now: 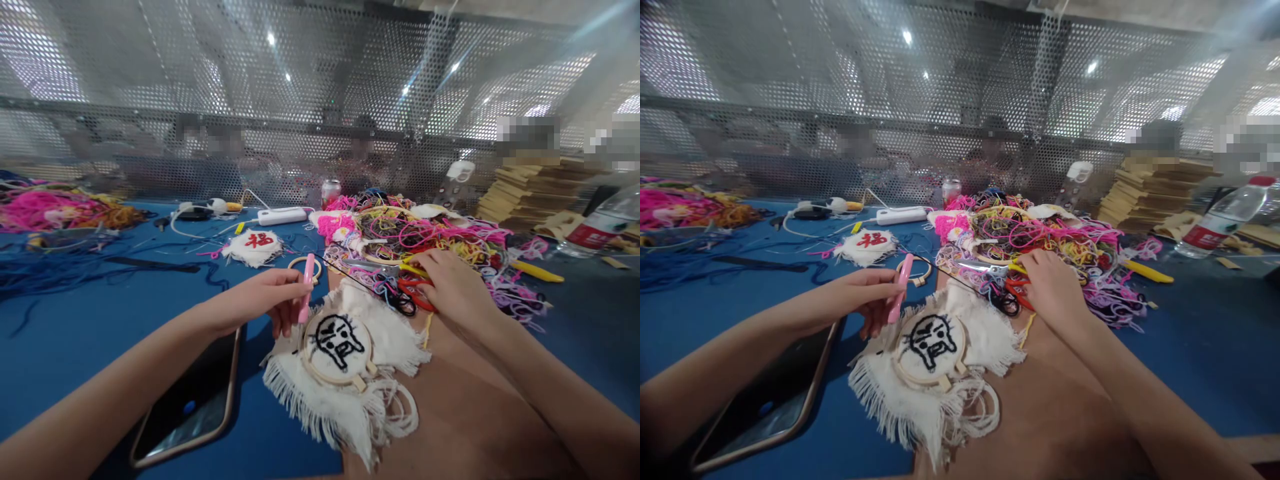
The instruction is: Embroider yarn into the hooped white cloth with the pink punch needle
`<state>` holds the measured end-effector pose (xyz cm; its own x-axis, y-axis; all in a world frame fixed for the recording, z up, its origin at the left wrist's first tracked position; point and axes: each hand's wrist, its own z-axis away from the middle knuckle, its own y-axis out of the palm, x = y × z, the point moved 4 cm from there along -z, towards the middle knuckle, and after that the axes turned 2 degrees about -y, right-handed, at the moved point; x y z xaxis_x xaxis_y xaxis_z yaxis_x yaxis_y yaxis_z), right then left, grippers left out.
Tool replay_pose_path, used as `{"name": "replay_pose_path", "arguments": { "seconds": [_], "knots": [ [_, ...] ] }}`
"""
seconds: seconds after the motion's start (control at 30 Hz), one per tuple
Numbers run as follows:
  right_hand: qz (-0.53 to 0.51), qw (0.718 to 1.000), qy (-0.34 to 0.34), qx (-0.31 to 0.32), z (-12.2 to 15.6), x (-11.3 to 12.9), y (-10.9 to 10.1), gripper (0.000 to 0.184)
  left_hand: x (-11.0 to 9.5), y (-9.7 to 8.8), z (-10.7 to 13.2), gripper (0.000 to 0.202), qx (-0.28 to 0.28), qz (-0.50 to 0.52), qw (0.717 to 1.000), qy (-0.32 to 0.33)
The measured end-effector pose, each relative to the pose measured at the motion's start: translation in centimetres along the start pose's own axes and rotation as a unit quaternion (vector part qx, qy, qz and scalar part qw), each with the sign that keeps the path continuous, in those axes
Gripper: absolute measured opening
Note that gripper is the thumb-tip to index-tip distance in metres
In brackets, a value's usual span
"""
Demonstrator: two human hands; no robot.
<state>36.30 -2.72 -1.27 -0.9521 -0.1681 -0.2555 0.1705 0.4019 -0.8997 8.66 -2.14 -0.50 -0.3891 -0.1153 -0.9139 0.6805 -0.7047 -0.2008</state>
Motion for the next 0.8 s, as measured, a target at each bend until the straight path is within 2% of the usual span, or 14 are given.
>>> {"name": "replay_pose_path", "arguments": {
  "seconds": [0.2,0.4,0.5,0.6,0.67,0.7,0.8],
  "knots": [
    [-0.039,0.997,0.004,-0.072,-0.4,-0.1,-0.9,0.017,0.5,0.1,-0.3,0.027,-0.007,0.02,1.0,-0.004],
    [-0.166,0.971,-0.037,-0.169,-0.3,0.8,-3.2,0.018,0.4,1.0,-0.2,0.027,0.012,0.06,0.998,0.023],
    [-0.25,0.949,-0.073,-0.18,0.2,1.7,-4.0,0.018,-0.2,1.4,0.1,0.025,-0.004,0.056,0.998,0.027],
    [-0.348,0.92,-0.092,-0.153,0.6,3.1,-4.5,0.02,-0.8,1.3,0.4,0.024,-0.044,0.045,0.997,0.034],
    [-0.452,0.884,-0.081,-0.085,0.3,4.4,-4.5,0.026,-1.2,1.1,0.4,0.024,-0.065,0.04,0.996,0.051],
    [-0.516,0.853,-0.065,-0.034,0.0,5.2,-4.4,0.031,-1.3,1.1,0.4,0.024,-0.071,0.032,0.995,0.062],
    [-0.685,0.718,0.008,0.123,-1.1,8.2,-3.9,0.052,-2.0,0.9,-0.2,0.022,-0.076,-0.022,0.992,0.096]
  ]
}}
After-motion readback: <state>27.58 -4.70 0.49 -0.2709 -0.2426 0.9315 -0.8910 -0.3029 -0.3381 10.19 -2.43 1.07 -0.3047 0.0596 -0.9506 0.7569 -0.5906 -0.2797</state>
